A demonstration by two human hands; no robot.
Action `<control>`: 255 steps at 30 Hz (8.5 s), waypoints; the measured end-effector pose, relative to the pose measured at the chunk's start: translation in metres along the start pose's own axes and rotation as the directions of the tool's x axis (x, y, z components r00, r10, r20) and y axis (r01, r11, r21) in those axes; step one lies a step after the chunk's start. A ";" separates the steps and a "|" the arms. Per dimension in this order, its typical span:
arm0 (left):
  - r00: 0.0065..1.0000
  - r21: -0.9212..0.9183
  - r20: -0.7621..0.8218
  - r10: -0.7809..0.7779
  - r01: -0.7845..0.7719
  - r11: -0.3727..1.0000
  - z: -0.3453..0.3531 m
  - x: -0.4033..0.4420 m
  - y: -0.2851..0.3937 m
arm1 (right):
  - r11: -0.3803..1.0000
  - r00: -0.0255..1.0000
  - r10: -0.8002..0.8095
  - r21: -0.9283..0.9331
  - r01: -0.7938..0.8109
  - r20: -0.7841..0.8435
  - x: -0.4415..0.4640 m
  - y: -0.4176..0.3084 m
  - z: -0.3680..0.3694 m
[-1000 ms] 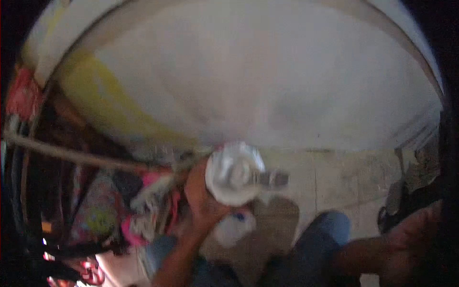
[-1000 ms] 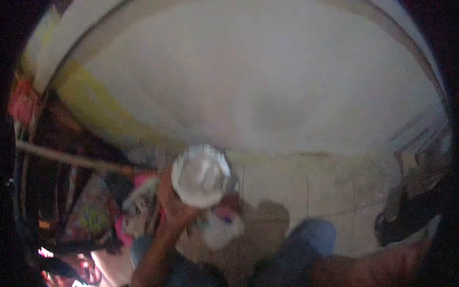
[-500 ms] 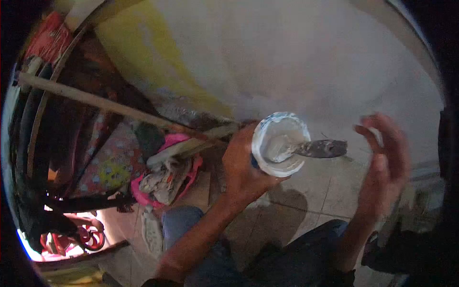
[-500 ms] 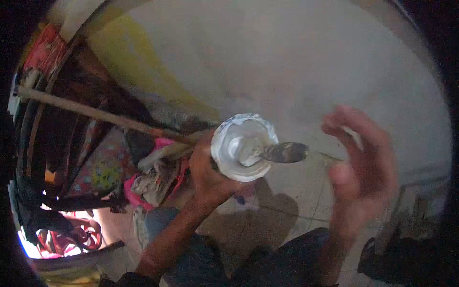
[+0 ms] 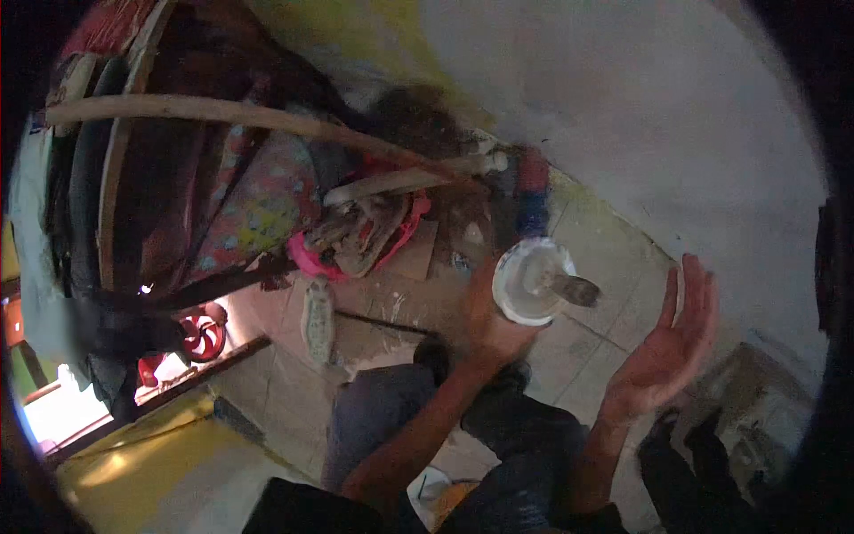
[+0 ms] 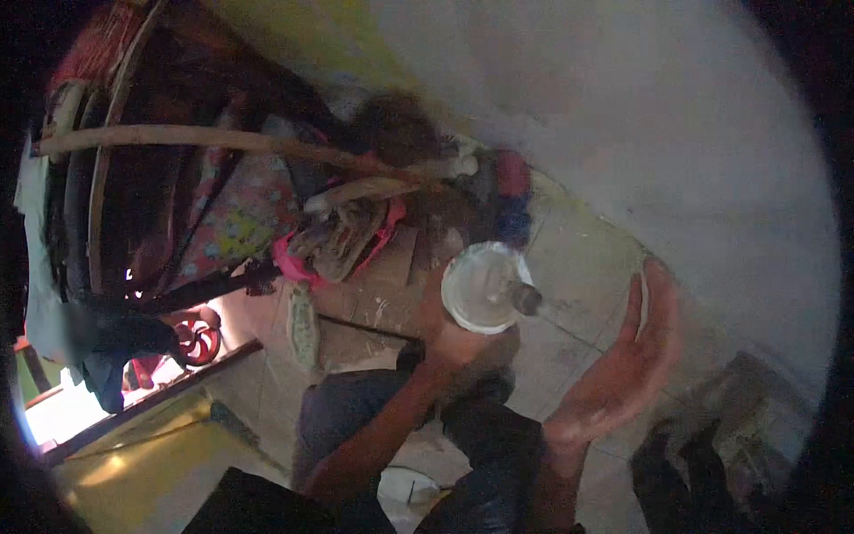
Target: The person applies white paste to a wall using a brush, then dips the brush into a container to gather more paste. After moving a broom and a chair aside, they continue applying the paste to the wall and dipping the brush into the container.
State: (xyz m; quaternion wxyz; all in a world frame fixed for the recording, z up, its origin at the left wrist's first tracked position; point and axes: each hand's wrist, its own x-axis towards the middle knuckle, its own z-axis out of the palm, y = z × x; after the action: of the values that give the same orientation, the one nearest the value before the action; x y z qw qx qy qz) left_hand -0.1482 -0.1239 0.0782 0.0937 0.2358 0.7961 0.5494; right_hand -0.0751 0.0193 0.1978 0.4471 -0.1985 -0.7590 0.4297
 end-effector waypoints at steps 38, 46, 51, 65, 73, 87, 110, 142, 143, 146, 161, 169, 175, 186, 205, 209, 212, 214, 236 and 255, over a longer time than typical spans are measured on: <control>0.740 0.031 -0.582 -0.338 0.436 0.899 -0.251 -0.148 0.188 | 0.837 0.773 0.039 -0.443 0.320 0.633 0.089 -0.155 0.295; 0.753 0.064 -0.597 -0.278 0.390 0.919 -0.233 -0.198 0.183 | 0.879 0.725 -0.058 -0.309 0.364 0.686 0.116 -0.126 0.209; 0.700 -0.036 -0.647 -0.302 0.367 0.929 -0.224 -0.219 0.203 | 0.751 0.613 -0.296 -0.218 0.624 0.733 0.120 -0.116 0.090; 0.505 -0.204 -0.751 -0.425 0.435 0.877 -0.230 -0.181 0.203 | 0.962 0.491 -0.233 0.127 0.240 0.840 0.080 -0.203 0.150; 0.463 -0.223 -0.746 -0.479 0.504 0.835 -0.224 -0.206 0.192 | 0.889 0.514 -0.370 0.133 0.439 0.774 0.019 -0.219 0.278; 0.723 -0.036 -0.572 -0.388 0.450 0.892 -0.247 -0.172 0.160 | 0.960 0.356 -0.032 0.128 -0.249 0.934 0.048 -0.253 0.231; 0.917 0.017 -0.032 -0.399 0.399 0.917 -0.128 0.078 0.146 | 0.426 0.237 -0.902 0.650 0.629 0.361 0.411 -0.211 0.007; 0.938 -0.123 -0.327 0.114 -0.162 0.979 0.017 0.269 -0.103 | 0.324 0.425 -0.849 -0.328 0.888 0.313 0.202 -0.095 0.046; 0.963 -0.284 -0.265 0.052 -0.130 0.950 0.027 0.277 -0.121 | 0.347 0.482 -0.808 -0.388 0.854 0.339 0.207 -0.095 0.062; 0.969 -0.260 -0.218 0.119 -0.175 0.950 0.033 0.277 -0.110 | 0.641 0.798 -0.578 -0.509 0.574 0.171 0.208 -0.052 0.111; 0.864 0.110 -0.112 0.491 -0.480 0.870 0.038 0.285 -0.100 | 0.354 0.582 0.211 -0.616 0.703 0.785 0.167 0.130 0.182; 0.845 0.200 -0.262 0.466 -0.425 0.883 0.050 0.282 -0.093 | 0.307 0.615 0.265 -0.670 0.676 0.742 0.171 0.129 0.159; 0.875 0.186 -0.343 0.341 -0.293 0.938 0.066 0.276 -0.093 | 0.343 0.653 0.226 -0.687 0.641 0.723 0.178 0.122 0.124; 0.882 0.059 -0.454 0.127 -0.112 0.992 0.072 0.270 -0.073 | 0.577 0.738 0.094 -0.640 0.507 0.669 0.185 0.101 0.077; 0.816 0.284 -0.464 0.346 -0.233 0.930 0.053 0.273 -0.078 | 0.639 0.581 0.425 -0.685 0.350 0.694 0.197 0.129 0.093; 0.855 0.157 -0.496 0.153 -0.084 0.984 0.049 0.273 -0.083 | 0.755 0.532 0.530 -0.653 0.060 0.661 0.206 0.121 0.092; 0.858 0.043 -0.510 0.068 -0.054 0.998 0.046 0.273 -0.086 | 0.822 0.557 0.547 -0.526 -0.217 0.625 0.198 0.115 0.093; 0.857 0.138 -0.508 0.085 -0.017 0.990 0.052 0.274 -0.092 | 0.837 0.598 0.545 -0.414 -0.357 0.587 0.186 0.115 0.095; 0.580 -0.173 -0.803 -0.139 -0.004 0.985 0.005 0.276 -0.121 | 0.884 0.879 0.450 0.062 -0.464 0.157 0.073 0.272 0.306; 0.636 -0.203 -0.760 -0.133 -0.038 0.979 -0.002 0.272 -0.119 | 0.728 0.876 0.453 0.499 -0.470 0.165 0.159 0.084 0.290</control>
State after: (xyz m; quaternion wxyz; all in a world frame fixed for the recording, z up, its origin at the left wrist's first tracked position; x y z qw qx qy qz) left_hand -0.4186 -0.0296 -0.0003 -0.2165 -0.0523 0.7068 0.6715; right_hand -0.4111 0.0365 0.1418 0.3510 -0.2445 -0.5459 0.7205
